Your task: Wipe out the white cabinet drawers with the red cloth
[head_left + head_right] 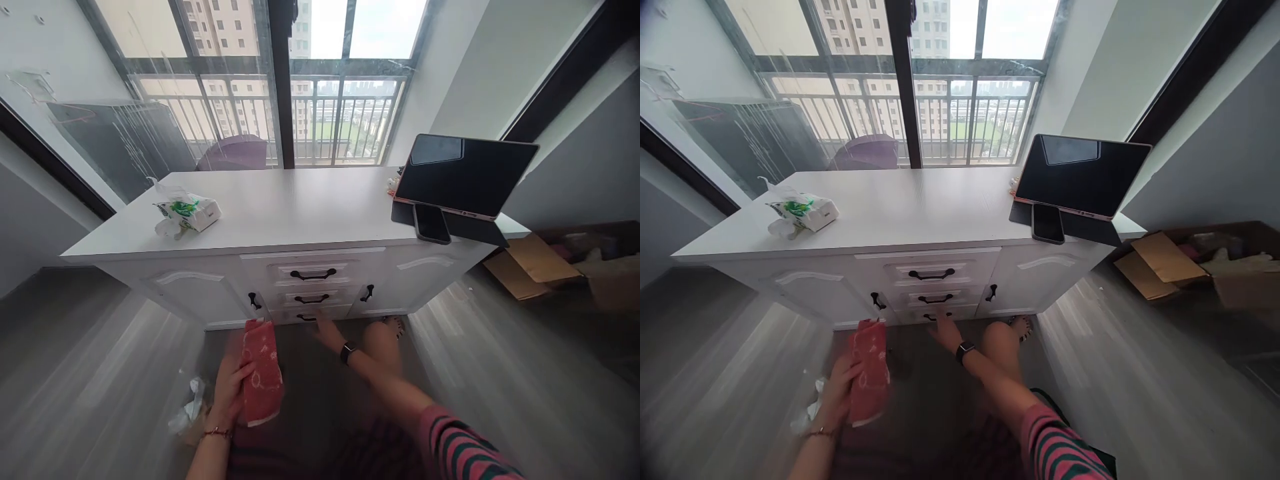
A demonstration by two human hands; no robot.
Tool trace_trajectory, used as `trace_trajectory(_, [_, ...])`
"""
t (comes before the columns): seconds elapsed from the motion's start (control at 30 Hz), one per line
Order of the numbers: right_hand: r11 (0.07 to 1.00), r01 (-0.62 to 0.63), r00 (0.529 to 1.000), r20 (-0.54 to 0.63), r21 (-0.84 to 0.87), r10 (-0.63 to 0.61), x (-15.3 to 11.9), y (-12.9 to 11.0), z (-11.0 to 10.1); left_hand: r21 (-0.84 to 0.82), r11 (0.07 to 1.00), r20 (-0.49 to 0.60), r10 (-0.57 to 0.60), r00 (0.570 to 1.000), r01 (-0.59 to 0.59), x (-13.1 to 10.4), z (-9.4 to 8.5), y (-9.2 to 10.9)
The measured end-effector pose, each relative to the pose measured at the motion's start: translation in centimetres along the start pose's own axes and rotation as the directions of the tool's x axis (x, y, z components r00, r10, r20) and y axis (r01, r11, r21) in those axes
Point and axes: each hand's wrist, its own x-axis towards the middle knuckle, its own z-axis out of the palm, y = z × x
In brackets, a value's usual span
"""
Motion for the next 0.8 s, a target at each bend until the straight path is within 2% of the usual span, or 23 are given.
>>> trace_trajectory(0.07, [0.990,-0.131,0.984,0.128,0.055,0.124,-1.6,-0.4,1.9,-0.002,1.000,0.055,-0.013,0.998,0.013,-0.2,0.5,0.0])
trace_trajectory(0.13, [0.935,-0.306,0.932,0.257,0.178,0.256,-4.6,-1.1,2.9,0.012,0.999,0.107,-0.047,0.993,0.046,-0.4,1.2,-0.1])
trace_trajectory(0.2, [0.865,-0.382,0.916,0.257,0.324,0.308,-8.2,-2.0,3.2,0.037,0.996,0.166,-0.084,0.983,0.079,-0.6,2.0,-0.5])
trace_trajectory(0.3, [0.847,-0.289,0.955,0.072,0.446,0.288,-12.4,-3.8,3.0,0.077,0.989,0.270,-0.142,0.952,0.126,-1.0,3.3,-1.9])
trace_trajectory(0.4, [0.875,-0.206,0.966,-0.051,0.438,0.253,-14.9,-5.7,2.2,0.068,0.991,0.321,-0.135,0.937,0.119,-2.5,4.5,-4.5])
trace_trajectory(0.57, [0.940,-0.136,0.955,-0.211,0.312,0.208,-17.7,-8.7,0.1,-0.056,0.997,0.307,-0.024,0.952,0.044,-8.0,6.5,-8.3])
trace_trajectory(0.67, [0.948,-0.140,0.949,-0.234,0.286,0.211,-18.9,-10.5,-0.7,-0.142,0.986,0.265,-0.044,0.963,0.084,-11.5,7.5,-9.0])
trace_trajectory(0.73, [0.951,-0.113,0.962,-0.206,0.289,0.177,-19.5,-11.6,-0.9,-0.198,0.970,0.311,-0.073,0.948,0.140,-13.2,8.1,-8.9])
trace_trajectory(0.8, [0.918,-0.107,0.965,-0.183,0.381,0.188,-20.0,-12.6,-0.9,-0.259,0.951,0.374,-0.061,0.925,0.168,-14.3,8.4,-8.9])
